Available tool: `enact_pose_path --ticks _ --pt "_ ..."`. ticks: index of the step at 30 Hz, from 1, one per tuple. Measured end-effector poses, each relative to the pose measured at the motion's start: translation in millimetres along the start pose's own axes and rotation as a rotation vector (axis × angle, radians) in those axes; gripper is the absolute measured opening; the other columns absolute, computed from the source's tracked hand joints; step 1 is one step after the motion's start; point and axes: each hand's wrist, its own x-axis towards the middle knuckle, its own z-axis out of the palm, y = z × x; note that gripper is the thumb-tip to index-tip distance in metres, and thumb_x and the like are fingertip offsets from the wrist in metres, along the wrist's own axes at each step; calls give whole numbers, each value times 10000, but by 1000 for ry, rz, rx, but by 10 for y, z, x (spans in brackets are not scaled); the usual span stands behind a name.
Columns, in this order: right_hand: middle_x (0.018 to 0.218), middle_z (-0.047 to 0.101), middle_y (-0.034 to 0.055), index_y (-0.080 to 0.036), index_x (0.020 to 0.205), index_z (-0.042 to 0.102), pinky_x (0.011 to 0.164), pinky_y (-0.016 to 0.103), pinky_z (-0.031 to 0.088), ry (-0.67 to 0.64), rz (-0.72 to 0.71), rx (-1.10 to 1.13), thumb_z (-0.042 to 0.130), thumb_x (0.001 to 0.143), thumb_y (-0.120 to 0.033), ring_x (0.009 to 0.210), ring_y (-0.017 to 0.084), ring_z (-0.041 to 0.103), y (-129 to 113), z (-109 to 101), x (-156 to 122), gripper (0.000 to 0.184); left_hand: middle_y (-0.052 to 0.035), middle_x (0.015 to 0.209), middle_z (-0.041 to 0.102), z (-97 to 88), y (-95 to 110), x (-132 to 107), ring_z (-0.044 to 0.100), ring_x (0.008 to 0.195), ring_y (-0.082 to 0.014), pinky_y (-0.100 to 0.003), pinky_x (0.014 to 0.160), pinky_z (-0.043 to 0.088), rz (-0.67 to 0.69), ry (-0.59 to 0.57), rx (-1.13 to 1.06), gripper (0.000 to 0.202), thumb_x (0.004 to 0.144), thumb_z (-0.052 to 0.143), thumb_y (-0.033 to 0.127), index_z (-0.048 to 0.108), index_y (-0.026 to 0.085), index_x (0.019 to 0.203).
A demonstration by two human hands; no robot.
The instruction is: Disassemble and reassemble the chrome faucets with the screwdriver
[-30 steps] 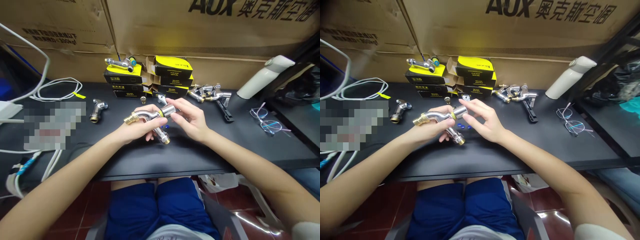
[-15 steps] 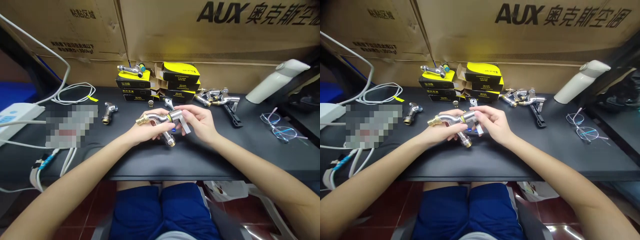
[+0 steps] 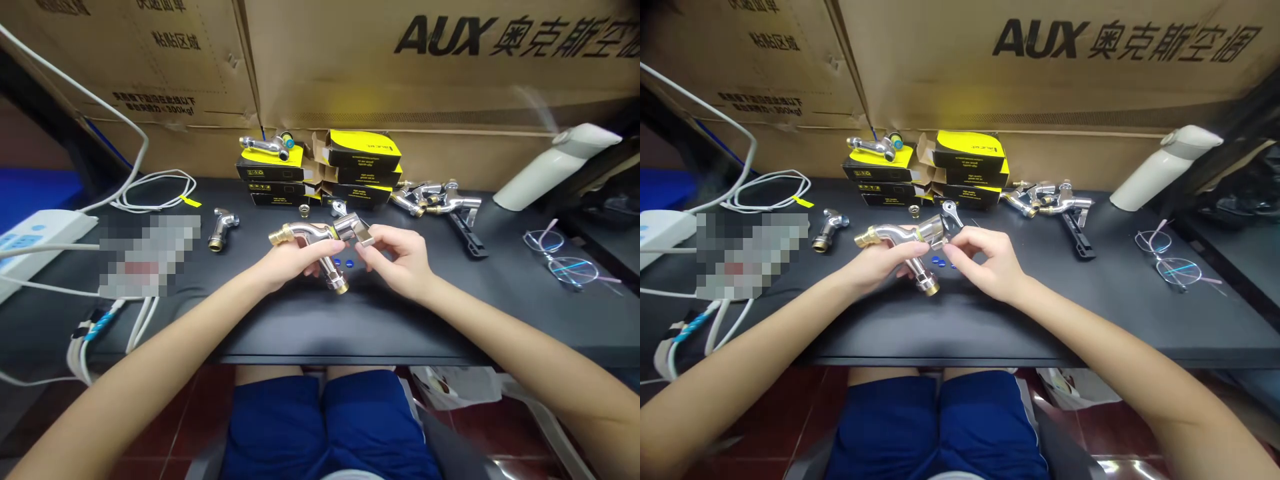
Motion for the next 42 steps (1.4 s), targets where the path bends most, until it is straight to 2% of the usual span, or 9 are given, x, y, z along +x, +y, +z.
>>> enact_pose_path --ticks 3,6,9,12,15,24,32,36,42 --pt "743 623 14 -197 793 628 524 261 500 131 -129 -59 652 878 -246 583 113 565 -5 0 -4 102 39 542 474 -1 0 -1 417 438 -70 -212 404 328 -16 -31 -9 305 783 683 441 600 152 730" --pt "1089 649 90 -223 985 630 553 292 551 245 -208 -110 690 844 -264 707 148 633 -7 -14 -3 159 26 579 503 1 9 -13 417 449 -67 -210 392 308 -43 -55 5 313 764 690 443 617 140 732" --pt "1307 592 118 -253 1157 599 611 326 592 140 -257 -178 644 872 -244 863 197 676 -8 -31 -7 289 22 594 512 0 15 -28 437 477 -77 -209 406 326 -86 -85 30 303 770 688 437 647 136 780" --pt "1201 658 97 -252 1186 587 651 322 601 50 -270 -171 602 900 -201 881 193 683 8 -26 -20 291 37 559 478 -3 8 -27 441 468 -80 -210 421 362 -87 -112 60 305 801 674 450 650 145 795" --pt "1002 683 40 -254 1157 559 602 277 576 122 -153 -68 671 872 -234 728 140 662 40 -1 -34 306 37 589 511 6 7 -13 463 459 -77 -200 396 363 -28 -78 50 306 790 704 453 623 158 788" --pt "699 573 -15 -225 815 535 508 283 479 101 9 -4 599 921 -402 526 115 555 53 0 -36 217 16 571 542 50 26 -30 473 475 -87 -207 408 362 -34 -35 45 338 771 727 473 645 147 733" --pt "693 632 -21 -258 981 547 530 308 509 -23 17 163 578 936 -340 537 149 614 64 -48 -66 98 -2 637 586 19 38 -22 467 486 -77 -208 418 346 -55 -50 -31 291 761 724 415 634 144 704" --pt "836 714 23 -254 1169 566 596 315 576 5 75 185 661 880 -370 664 177 696 23 -47 -55 325 -5 649 594 14 71 -40 481 510 -90 -216 434 345 -74 -65 -90 284 730 742 409 628 148 718" --pt "544 621 -26 -194 775 675 472 243 456 23 27 -34 591 932 -351 424 97 537 -22 -58 -7 237 -21 645 597 -2 72 -29 471 528 -95 -234 476 351 -74 66 -71 364 761 700 491 672 129 733"
